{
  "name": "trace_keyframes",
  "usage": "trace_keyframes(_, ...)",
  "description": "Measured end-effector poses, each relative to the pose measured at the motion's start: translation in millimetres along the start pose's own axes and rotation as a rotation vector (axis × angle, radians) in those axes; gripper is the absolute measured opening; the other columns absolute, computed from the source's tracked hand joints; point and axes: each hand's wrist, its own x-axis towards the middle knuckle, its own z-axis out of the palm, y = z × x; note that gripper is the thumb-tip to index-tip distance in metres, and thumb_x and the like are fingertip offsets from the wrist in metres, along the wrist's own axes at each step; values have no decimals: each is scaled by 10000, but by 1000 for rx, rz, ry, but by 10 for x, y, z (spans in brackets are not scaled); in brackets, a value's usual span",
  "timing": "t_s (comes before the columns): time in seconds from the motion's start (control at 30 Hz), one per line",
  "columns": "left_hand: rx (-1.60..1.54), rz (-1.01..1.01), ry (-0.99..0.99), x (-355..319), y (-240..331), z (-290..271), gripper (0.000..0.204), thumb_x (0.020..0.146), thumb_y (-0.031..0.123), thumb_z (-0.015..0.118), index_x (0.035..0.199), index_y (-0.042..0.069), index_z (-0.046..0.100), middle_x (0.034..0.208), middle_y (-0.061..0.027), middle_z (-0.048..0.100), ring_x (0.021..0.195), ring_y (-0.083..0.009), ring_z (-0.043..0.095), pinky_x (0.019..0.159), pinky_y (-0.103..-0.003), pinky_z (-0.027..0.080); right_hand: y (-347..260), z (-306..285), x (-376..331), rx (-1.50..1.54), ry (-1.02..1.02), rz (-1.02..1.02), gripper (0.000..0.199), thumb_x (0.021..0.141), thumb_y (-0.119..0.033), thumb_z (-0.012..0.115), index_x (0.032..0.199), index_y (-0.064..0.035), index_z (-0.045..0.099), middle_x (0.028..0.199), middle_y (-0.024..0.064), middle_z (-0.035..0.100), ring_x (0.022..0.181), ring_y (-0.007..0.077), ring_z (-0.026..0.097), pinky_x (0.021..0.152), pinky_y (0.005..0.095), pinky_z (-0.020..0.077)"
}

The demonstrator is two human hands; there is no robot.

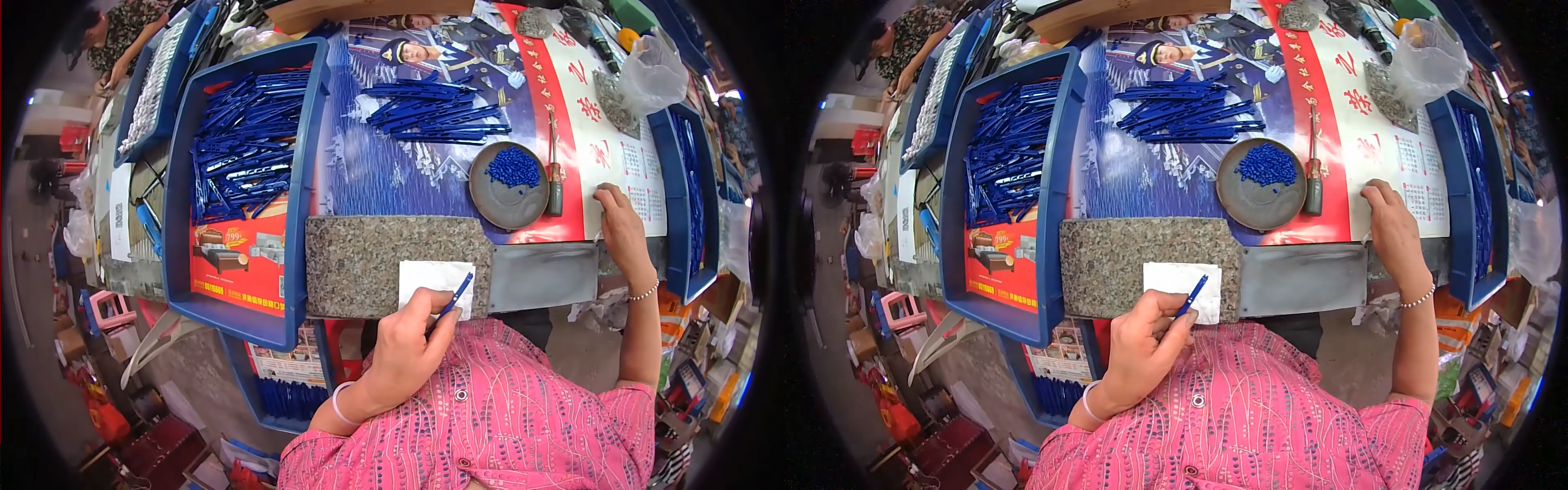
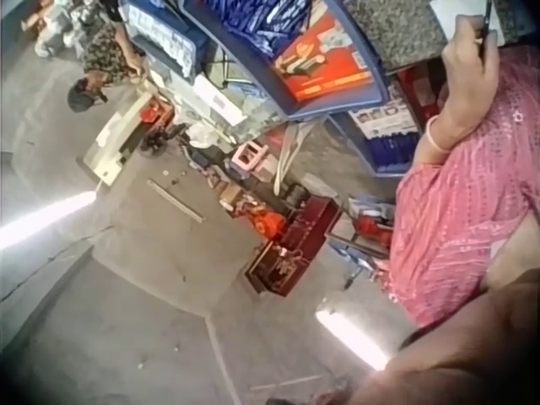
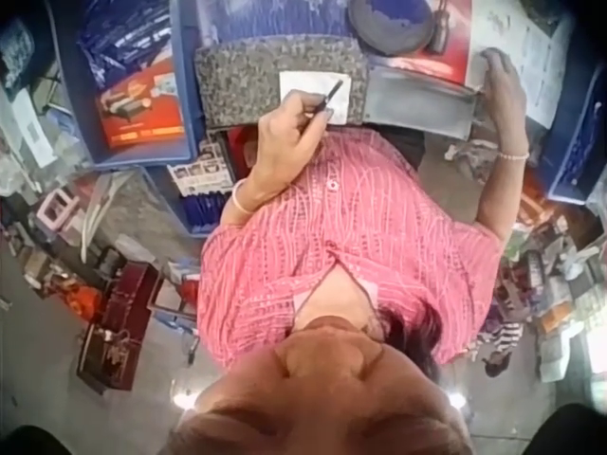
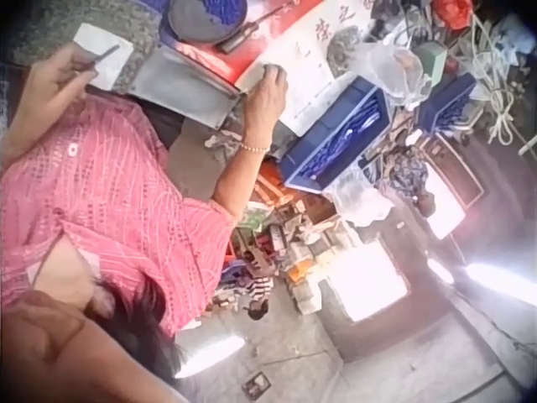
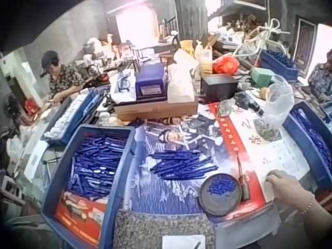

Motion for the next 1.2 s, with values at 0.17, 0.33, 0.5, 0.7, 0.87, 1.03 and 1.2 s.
trace_keyframes(0.17,65,45,22,4,4,-13,152,823,7,612,942,-28,523,621,-90,622,555,-109,628,476,-231,441,65,-89,-86,-130,-73,-59,231,757,57,457,973,-15,493,1056,118,528,948,300,523,785,361,449)
trace_keyframes(0.33,63,52,59,-12,-24,-2,154,815,7,621,937,-23,532,596,-84,601,515,-102,592,462,-237,419,122,-165,-144,-226,-93,-111,208,757,44,454,956,-9,486,1022,125,529,922,301,529,760,353,454)
trace_keyframes(0.5,89,47,54,-4,0,5,161,810,5,625,942,-28,538,610,-82,601,527,-98,592,473,-234,427,260,-150,-212,-327,-222,-91,125,755,39,461,866,-17,454,893,136,517,839,308,555,697,365,462)
trace_keyframes(0.7,107,45,74,-7,-10,39,146,791,1,612,913,-9,532,736,-163,601,607,-312,612,517,-365,462,321,-141,-259,-212,-242,-24,145,745,59,487,866,-7,445,832,164,500,762,347,543,659,420,439)
trace_keyframes(0.87,309,147,92,6,-82,45,161,800,7,616,950,-14,558,772,-165,620,648,-284,636,542,-338,482,21,-321,-308,163,-15,91,197,737,106,488,906,4,495,827,123,491,681,245,536,615,307,439)
trace_keyframes(1.03,447,136,19,47,-105,42,144,813,32,580,953,12,557,810,-166,595,683,-348,601,565,-400,468,-697,-246,-389,1281,44,328,116,777,85,493,857,1,487,854,77,506,690,127,531,607,238,475)
trace_keyframes(1.2,487,96,-5,48,-190,79,131,820,50,569,949,33,556,840,-148,575,692,-365,583,572,-425,459,-1353,16,-272,1609,-174,315,124,801,48,549,884,8,466,862,105,529,721,159,577,639,272,516)
